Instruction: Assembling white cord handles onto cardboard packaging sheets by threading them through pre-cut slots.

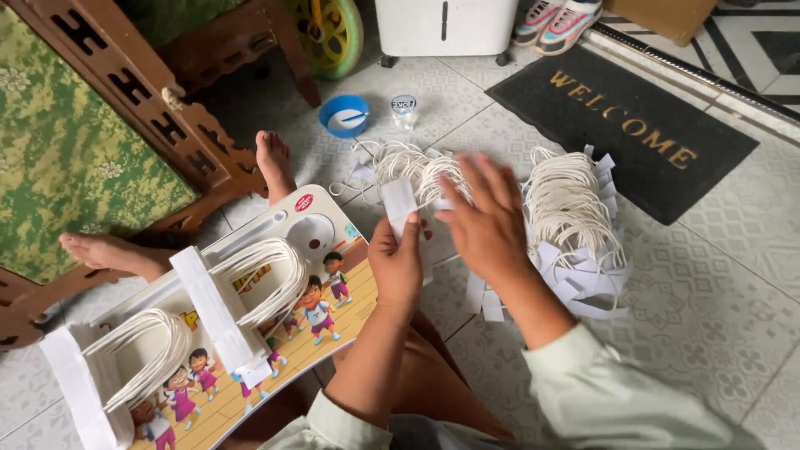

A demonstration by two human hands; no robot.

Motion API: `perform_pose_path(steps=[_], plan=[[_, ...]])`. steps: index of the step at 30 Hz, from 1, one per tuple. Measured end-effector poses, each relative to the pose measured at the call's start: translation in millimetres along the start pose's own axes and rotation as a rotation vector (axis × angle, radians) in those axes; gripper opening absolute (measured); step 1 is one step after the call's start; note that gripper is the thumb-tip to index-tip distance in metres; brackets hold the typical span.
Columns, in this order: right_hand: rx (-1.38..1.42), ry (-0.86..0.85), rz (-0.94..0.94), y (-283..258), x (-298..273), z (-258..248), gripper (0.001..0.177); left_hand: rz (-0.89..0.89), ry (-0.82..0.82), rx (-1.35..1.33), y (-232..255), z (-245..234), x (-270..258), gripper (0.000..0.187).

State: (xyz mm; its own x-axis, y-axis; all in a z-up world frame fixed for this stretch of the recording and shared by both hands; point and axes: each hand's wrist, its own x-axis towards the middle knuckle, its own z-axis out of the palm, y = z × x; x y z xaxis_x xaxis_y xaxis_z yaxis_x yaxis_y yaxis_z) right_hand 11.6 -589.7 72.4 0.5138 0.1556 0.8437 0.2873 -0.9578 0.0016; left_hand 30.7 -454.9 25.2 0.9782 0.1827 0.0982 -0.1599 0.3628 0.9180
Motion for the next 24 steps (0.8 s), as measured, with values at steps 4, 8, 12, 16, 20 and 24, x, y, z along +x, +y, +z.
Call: perform_pose_path(steps=[4,8,12,16,20,24], plan=[[0.007,0.002,-0.144,-6,4,10,0.024,0.091,0.012,0.041,28,3,-22,0.01],[0.114,0.028,0.139,-31,-21,19,0.014,0.304,0.102,0.239,32,-2,-36,0.012],[0.159,0.022,0.195,-33,-28,14,0.009,0.353,0.111,0.334,27,-19,-41,0.021],[0.087,0.004,0.209,-24,-44,27,0.009,0.331,0.093,0.356,29,-29,-44,0.025],[0.158,0.043,0.332,-46,-41,29,0.011,0.296,0.132,0.305,41,-35,-44,0.022],[0.207,0.023,0.261,-35,-48,32,0.006,0.175,0.235,0.139,59,-57,-35,0.008]])
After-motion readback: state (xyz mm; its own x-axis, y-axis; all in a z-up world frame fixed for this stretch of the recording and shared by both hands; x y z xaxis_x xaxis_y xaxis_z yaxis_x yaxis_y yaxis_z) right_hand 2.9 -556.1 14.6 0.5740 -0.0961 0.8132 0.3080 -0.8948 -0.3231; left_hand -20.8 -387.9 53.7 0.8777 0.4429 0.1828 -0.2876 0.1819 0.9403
